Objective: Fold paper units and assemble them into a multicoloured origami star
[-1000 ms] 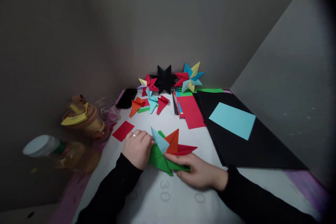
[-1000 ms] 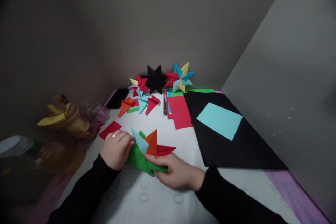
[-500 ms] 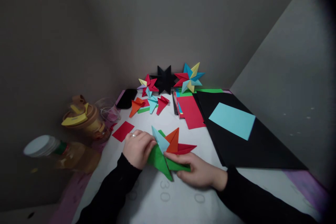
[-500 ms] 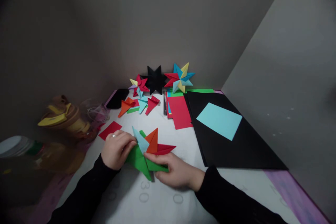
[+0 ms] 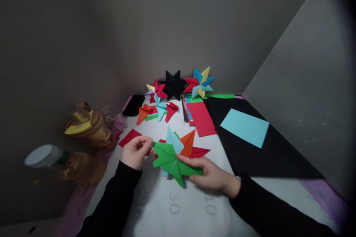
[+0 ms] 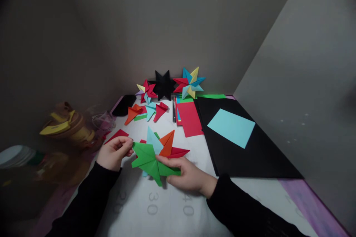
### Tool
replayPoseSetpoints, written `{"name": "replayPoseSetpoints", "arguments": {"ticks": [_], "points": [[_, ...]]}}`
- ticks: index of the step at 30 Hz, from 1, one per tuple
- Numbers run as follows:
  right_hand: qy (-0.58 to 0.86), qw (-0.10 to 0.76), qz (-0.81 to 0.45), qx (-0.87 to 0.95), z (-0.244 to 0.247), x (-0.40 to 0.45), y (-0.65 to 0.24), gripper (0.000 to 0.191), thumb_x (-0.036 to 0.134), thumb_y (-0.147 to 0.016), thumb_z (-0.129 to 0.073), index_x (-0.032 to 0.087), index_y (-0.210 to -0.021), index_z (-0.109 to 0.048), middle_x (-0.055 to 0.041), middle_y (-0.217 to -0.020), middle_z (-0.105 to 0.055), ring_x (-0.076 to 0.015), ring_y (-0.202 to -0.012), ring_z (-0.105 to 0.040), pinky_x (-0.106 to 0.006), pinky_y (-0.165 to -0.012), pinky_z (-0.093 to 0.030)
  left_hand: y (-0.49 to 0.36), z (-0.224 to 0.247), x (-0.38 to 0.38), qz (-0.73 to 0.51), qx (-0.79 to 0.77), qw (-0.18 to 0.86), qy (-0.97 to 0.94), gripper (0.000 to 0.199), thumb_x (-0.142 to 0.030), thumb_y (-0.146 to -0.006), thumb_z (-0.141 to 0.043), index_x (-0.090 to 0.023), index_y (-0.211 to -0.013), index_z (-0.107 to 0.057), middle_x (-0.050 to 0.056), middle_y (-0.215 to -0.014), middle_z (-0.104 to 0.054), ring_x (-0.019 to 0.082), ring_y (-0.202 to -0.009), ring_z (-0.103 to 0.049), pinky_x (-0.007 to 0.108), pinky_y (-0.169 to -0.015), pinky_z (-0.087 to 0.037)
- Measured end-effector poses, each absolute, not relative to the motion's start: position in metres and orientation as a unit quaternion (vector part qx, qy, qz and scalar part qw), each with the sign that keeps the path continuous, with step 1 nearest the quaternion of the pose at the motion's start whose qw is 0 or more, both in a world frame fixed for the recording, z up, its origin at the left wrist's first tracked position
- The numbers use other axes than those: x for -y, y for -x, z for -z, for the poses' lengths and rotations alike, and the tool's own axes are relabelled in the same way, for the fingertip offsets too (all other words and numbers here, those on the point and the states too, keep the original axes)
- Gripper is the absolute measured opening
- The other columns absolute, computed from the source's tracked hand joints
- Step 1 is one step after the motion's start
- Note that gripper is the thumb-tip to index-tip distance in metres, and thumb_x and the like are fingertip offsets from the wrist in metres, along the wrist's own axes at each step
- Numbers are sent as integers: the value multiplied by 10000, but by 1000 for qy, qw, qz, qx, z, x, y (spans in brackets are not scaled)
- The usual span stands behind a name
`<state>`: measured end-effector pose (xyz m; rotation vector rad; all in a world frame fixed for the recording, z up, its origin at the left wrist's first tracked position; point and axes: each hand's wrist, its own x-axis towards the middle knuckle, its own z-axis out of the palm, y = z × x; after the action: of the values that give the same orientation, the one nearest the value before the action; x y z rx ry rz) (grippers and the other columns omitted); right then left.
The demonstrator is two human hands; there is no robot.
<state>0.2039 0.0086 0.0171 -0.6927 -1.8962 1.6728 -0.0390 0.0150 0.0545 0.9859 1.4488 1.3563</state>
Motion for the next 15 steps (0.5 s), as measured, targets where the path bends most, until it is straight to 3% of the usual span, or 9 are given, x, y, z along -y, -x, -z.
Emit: {"name": "replayPoseSetpoints", "arguments": {"ticks": [9, 15], "points": [[218, 257, -667, 665, -13, -13, -209, 691, 94, -741, -597, 266, -1368, -364, -76, -1398, -434, -232, -1244, -452, -439, -1045, -318, 37, -55, -15, -567, -564, 455, -392, 211, -283, -626, -737, -127, -706, -619, -38, -515, -614, 68, -468, -573, 166, -481, -487], [204, 252, -668, 670, -15, -13, -210, 604, 159, -780, -607, 256, -1344, -412, -82, -1359, -484, -231, -1220, -480, -437, -1034, -334, 34, -58, -13, -553, -569, 451, -408, 206, -291, -639, -728, -133, -710, -617, -42, -527, -609, 75, -475, -573, 180, -490, -493]]}}
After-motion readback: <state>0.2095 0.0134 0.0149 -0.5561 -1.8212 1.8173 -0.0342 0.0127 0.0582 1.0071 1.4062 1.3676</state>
